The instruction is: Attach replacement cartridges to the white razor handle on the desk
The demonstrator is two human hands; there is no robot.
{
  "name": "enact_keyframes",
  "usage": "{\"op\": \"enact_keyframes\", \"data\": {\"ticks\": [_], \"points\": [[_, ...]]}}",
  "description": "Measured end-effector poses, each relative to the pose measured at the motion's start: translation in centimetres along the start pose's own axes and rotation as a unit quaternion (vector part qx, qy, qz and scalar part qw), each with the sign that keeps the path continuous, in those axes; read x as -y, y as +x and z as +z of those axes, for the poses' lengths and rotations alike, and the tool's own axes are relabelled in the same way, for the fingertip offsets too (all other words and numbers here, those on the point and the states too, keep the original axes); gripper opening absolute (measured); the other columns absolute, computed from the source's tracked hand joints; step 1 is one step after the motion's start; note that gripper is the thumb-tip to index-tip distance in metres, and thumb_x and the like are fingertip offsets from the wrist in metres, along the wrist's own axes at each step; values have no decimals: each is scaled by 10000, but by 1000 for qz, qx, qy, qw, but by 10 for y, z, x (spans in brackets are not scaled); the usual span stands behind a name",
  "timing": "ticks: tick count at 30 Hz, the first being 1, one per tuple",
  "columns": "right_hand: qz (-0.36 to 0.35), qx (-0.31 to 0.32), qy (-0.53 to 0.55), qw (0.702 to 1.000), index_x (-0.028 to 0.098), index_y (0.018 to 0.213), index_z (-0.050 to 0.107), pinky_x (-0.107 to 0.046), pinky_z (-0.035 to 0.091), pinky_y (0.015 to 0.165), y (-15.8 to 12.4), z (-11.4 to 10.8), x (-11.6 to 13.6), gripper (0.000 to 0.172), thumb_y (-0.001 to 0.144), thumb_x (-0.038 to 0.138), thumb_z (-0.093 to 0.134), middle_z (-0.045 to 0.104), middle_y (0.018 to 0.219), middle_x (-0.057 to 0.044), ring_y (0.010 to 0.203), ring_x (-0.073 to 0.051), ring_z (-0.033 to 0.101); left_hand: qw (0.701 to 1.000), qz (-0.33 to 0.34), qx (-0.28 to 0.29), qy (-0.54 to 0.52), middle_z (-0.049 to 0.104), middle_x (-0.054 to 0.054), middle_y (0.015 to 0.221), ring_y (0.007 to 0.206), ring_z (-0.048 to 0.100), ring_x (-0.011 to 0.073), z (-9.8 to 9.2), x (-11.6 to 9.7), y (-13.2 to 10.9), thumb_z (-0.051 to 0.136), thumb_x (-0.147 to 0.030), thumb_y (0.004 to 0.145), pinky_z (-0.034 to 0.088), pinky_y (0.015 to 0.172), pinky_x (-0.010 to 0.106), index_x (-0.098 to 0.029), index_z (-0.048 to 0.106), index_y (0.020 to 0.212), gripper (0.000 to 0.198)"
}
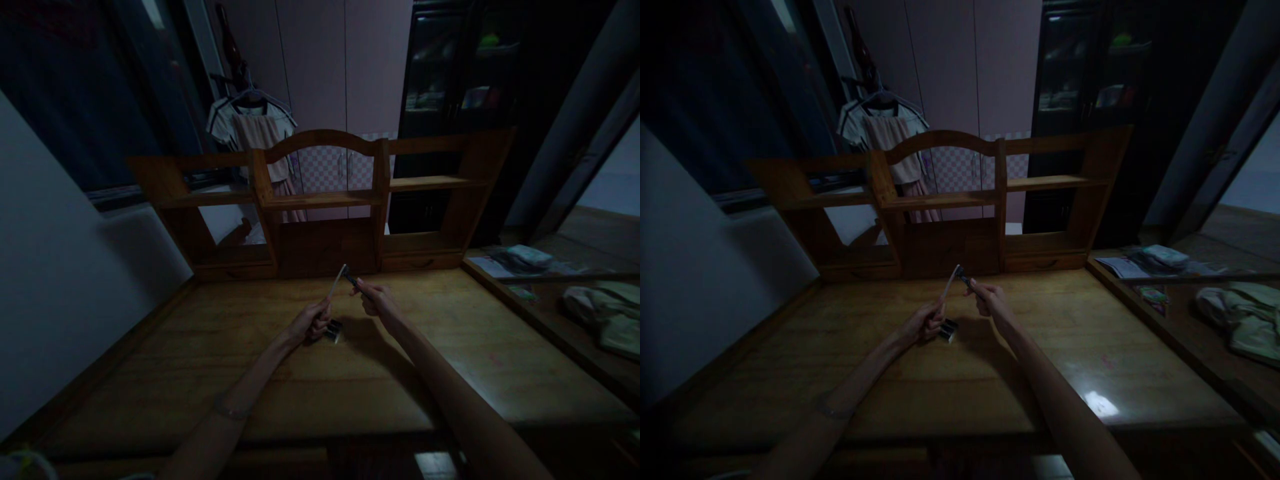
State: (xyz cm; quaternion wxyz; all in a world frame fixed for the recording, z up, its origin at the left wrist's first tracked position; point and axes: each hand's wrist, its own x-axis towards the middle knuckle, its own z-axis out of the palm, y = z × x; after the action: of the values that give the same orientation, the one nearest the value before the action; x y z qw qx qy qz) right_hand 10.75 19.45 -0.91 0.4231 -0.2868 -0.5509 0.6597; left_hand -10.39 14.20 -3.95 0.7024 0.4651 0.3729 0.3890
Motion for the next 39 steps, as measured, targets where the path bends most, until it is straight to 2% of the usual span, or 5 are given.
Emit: {"op": "enact_keyframes", "data": {"ticks": [10, 17, 26, 31, 39], "points": [[-77, -97, -163, 979, 133, 792, 688, -214, 134, 382, 2, -2, -2, 495, 780, 611, 563, 229, 465, 76, 395, -60, 211, 994, 9, -89, 67, 239, -113, 417, 292, 163, 31, -8, 6, 5, 468, -677, 780, 107, 292, 155, -205, 345, 627, 510], [-109, -127, -230, 959, 147, 784, 711, -223, 152, 396, 2, -4, -3, 494, 788, 614, 549, 265, 481, 55, 418, -73, 251, 992, -3, -91, 88, 256, -109, 422, 299, 160, 30, -10, 6, 4, 452, -700, 769, 106, 299, 157, -206, 345, 625, 526], [-61, -104, -154, 981, 124, 809, 689, -211, 141, 390, 0, 1, -1, 500, 784, 607, 564, 221, 478, 78, 406, -61, 204, 996, -12, -61, 62, 229, -113, 426, 308, 128, 31, -12, 7, 4, 442, -681, 792, 101, 293, 156, -205, 361, 639, 506], [-63, -100, -142, 983, 119, 803, 684, -205, 141, 389, -1, 1, -1, 494, 782, 599, 573, 223, 477, 80, 407, -55, 206, 998, -4, -42, 47, 226, -110, 416, 298, 139, 37, -13, 7, 4, 439, -658, 812, 104, 279, 162, -208, 348, 629, 494], [-48, -85, -99, 990, 120, 799, 675, -205, 127, 381, 1, -1, -3, 468, 768, 582, 601, 217, 470, 88, 396, -49, 191, 999, -28, -21, 38, 204, -111, 415, 310, 104, 34, -13, 4, 4, 438, -668, 806, 78, 284, 160, -206, 350, 622, 505]]}}
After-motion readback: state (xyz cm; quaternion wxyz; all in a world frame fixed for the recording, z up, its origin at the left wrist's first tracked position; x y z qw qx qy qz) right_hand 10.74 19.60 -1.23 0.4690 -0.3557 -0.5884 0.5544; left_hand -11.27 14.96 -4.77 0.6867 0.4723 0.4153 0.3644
